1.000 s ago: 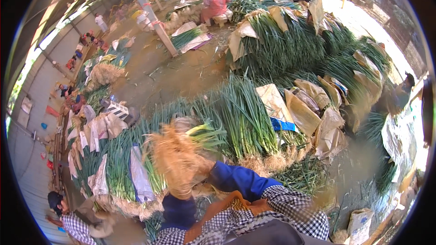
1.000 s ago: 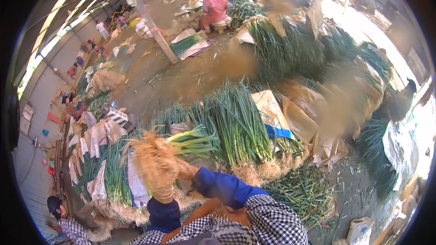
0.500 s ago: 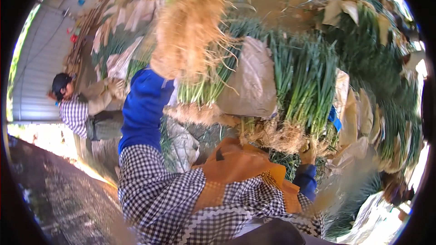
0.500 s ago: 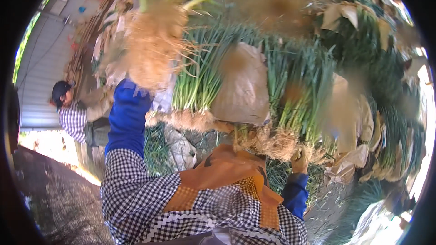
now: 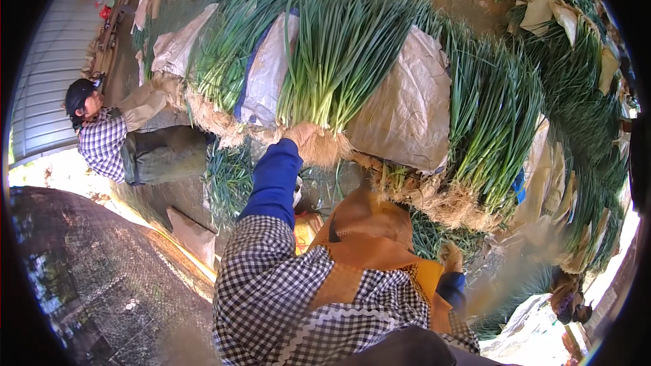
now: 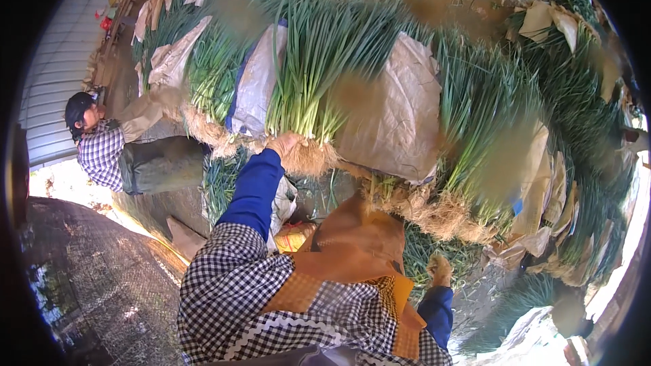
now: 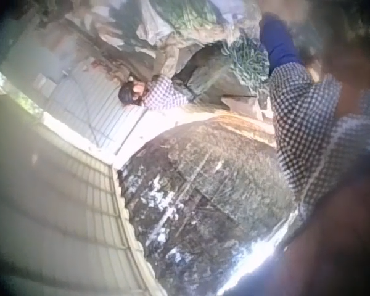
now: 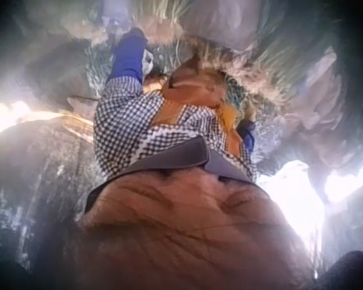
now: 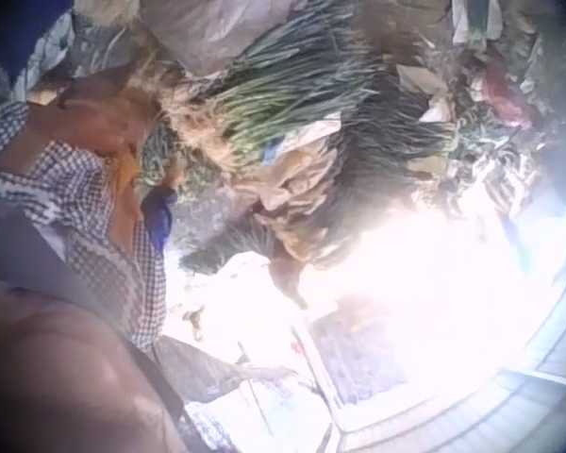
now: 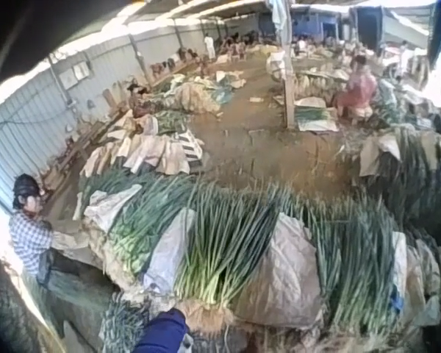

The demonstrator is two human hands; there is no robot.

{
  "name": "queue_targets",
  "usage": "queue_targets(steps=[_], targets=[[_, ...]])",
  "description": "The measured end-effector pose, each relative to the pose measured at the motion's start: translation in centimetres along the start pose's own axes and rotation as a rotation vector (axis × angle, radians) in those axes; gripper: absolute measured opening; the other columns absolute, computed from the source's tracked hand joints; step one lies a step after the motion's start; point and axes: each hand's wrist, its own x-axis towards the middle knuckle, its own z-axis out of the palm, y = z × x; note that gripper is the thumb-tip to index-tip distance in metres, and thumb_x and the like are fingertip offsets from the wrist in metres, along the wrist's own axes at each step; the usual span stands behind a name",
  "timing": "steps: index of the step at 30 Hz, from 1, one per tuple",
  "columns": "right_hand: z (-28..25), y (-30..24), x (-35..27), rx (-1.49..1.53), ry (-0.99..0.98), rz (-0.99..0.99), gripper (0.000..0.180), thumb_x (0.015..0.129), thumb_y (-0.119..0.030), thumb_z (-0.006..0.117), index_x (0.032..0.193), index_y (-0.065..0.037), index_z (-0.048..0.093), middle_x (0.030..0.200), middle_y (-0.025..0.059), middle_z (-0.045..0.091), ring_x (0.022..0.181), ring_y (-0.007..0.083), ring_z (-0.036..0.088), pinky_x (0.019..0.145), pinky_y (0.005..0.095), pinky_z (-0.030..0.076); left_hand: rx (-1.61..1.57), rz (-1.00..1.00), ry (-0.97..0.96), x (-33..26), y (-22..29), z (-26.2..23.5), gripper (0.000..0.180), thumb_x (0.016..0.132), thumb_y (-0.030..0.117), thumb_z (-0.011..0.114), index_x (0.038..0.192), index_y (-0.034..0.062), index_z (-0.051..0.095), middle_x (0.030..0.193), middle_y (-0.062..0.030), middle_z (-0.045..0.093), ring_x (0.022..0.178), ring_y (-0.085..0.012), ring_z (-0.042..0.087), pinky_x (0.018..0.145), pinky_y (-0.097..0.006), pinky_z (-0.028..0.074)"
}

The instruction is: The person cleans and sorts leeks by hand, removing loose outer leaves and placing individual leeks into bundles.

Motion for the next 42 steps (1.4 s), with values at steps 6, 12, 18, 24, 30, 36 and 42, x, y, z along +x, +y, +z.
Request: queue_targets(steps=[6, 12, 18, 24, 30, 36, 42], targets=[[-5.3, 7.2, 0.8, -0.222, 0.009, 0.059, 0.018, 0.08, -0.02, 0.053, 0.077, -0.002, 0.054, 0.06, 0.0045, 0.048, 0.044, 0.0129, 0.039, 0.041, 0.0256, 0.031, 0.661, 0.0, 0.121, 3.4, -2.5, -4.8, 0.02, 0.072, 0.017, 0.066, 0.083, 0.0004, 0.063, 0.068, -0.0042, 0.056, 0.063, -0.0153, 0.052, 0.061, -0.026, 0.043], [-17.2, 17.2, 7.2, -0.988, -0.204, -0.176, 0.025, 0.082, -0.018, 0.054, 0.098, 0.002, 0.055, 0.081, 0.0131, 0.058, 0.061, 0.0217, 0.055, 0.049, 0.0306, 0.044, 0.321, 0.271, 0.401, 4.4, -5.7, -4.0, 0.067, 0.068, 0.011, 0.071, 0.125, -0.0013, 0.039, 0.12, -0.0169, 0.047, 0.107, -0.0269, 0.048, 0.092, -0.033, 0.039], [-8.9, 10.8, 4.9, -1.618, -0.261, -0.207, 0.036, 0.082, -0.02, 0.054, 0.114, -0.004, 0.05, 0.111, 0.015, 0.055, 0.1, 0.031, 0.054, 0.085, 0.0367, 0.044, 1.553, 1.037, 0.787, 1.4, -4.9, 0.4, 0.049, 0.085, 0.029, 0.048, 0.128, 0.0073, 0.038, 0.133, -0.0145, 0.037, 0.122, -0.0305, 0.035, 0.1, -0.04, 0.03], [-4.7, -0.5, 13.4, -1.522, 0.158, -1.172, 0.013, 0.083, -0.019, 0.048, 0.086, -0.009, 0.057, 0.084, 0.007, 0.061, 0.076, 0.0269, 0.059, 0.062, 0.0395, 0.047, 1.169, 0.384, 0.825, 6.3, -6.8, -0.8, 0.047, 0.093, 0.044, 0.032, 0.086, 0.0064, 0.059, 0.06, -0.0087, 0.056, 0.056, -0.0212, 0.052, 0.048, -0.036, 0.04], [5.8, -15.9, 13.7, -1.192, 0.314, -0.234, 0.043, 0.077, -0.047, 0.055, 0.098, -0.011, 0.062, 0.095, 0.0101, 0.063, 0.088, 0.0278, 0.06, 0.077, 0.0359, 0.046, 1.26, 0.75, 0.72, 1.2, -6.6, 12.0, 0.045, 0.082, 0.026, 0.058, 0.124, 0.0113, 0.046, 0.121, -0.0086, 0.051, 0.103, -0.0216, 0.053, 0.087, -0.032, 0.046], [6.1, -14.9, 14.9, -1.082, 0.088, -0.488, 0.044, 0.074, -0.041, 0.059, 0.101, -0.006, 0.06, 0.1, 0.0174, 0.06, 0.093, 0.0308, 0.058, 0.078, 0.0369, 0.047, 0.762, 0.68, 0.055, -0.6, -17.4, 22.7, 0.034, 0.085, 0.019, 0.055, 0.117, 0.0061, 0.049, 0.116, -0.0097, 0.053, 0.106, -0.0192, 0.051, 0.093, -0.03, 0.04], [1.1, -10.2, 7.4, -0.526, -0.383, -0.611, 0.025, 0.077, -0.026, 0.063, 0.095, -0.007, 0.062, 0.077, 0.0108, 0.06, 0.068, 0.0235, 0.057, 0.065, 0.0319, 0.047, 0.088, -0.147, -0.442, -2.3, -23.8, 36.5, 0.035, 0.089, 0.027, 0.05, 0.117, 0.0067, 0.046, 0.099, -0.0071, 0.06, 0.076, -0.0162, 0.058, 0.064, -0.024, 0.049]])
